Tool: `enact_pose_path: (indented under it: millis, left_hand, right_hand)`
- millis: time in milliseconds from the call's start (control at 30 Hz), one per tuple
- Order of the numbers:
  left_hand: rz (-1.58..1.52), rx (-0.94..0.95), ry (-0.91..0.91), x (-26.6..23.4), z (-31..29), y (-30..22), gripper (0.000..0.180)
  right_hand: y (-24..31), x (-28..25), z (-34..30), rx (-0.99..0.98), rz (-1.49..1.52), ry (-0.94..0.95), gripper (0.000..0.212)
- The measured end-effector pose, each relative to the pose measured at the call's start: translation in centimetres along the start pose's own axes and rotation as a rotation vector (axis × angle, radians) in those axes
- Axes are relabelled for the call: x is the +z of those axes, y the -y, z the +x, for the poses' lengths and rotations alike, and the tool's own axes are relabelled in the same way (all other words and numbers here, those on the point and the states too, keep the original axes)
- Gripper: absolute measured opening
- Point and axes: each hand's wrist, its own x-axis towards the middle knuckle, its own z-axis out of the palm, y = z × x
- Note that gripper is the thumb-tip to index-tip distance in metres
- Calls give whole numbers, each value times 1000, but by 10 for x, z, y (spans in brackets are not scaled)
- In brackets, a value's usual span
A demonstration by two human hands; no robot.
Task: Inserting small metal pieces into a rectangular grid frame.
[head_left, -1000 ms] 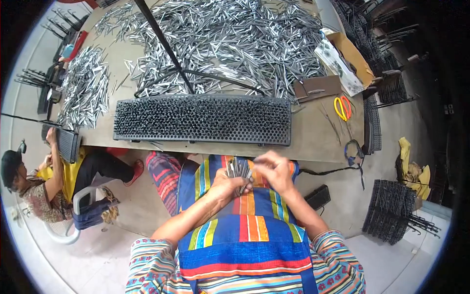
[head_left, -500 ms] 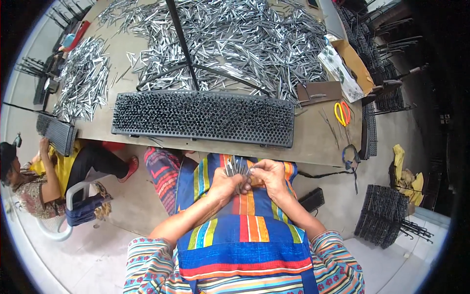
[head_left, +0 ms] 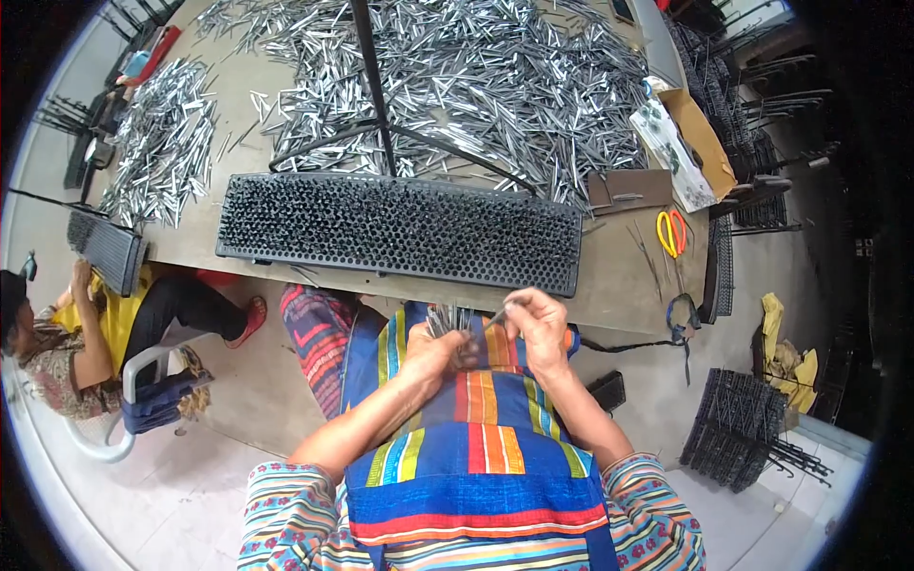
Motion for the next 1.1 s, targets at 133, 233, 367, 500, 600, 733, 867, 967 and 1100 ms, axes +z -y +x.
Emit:
enact_pose_path:
  millis: [133, 233, 367, 500, 600, 733, 867, 967, 1100]
  left_hand:
    - [39, 9, -10, -2, 3, 0, 8]
    - [27, -19, -20, 7, -2, -12, 7]
    - [13, -61, -33, 3, -1, -17, 6]
    - [24, 9, -37, -1, 4, -12, 4]
    - [-2, 9, -28, 0, 3, -15, 3]
    - [0, -26, -57, 2, 1, -17, 3]
    - [58, -3, -30, -4, 1, -15, 3]
    - [14, 8, -20, -3, 0, -16, 4]
    - [-16, -22, -37, -3, 0, -19, 4]
  right_hand:
    - [1, 13, 31, -265, -155, -138, 6]
    - [-1, 21, 52, -457, -320, -159, 9]
    - [-3, 28, 62, -581, -535, -187, 11]
    - [-1, 30, 61, -592, -526, -196, 11]
    - [1, 28, 61, -511, -465, -182, 10]
    - [0, 27, 61, -549, -515, -191, 10]
    - [2, 30, 59, -543, -521, -199, 11]
    - [-4, 26, 62, -572, -562, -185, 11]
    - [-4, 24, 60, -555, -580, -190, 11]
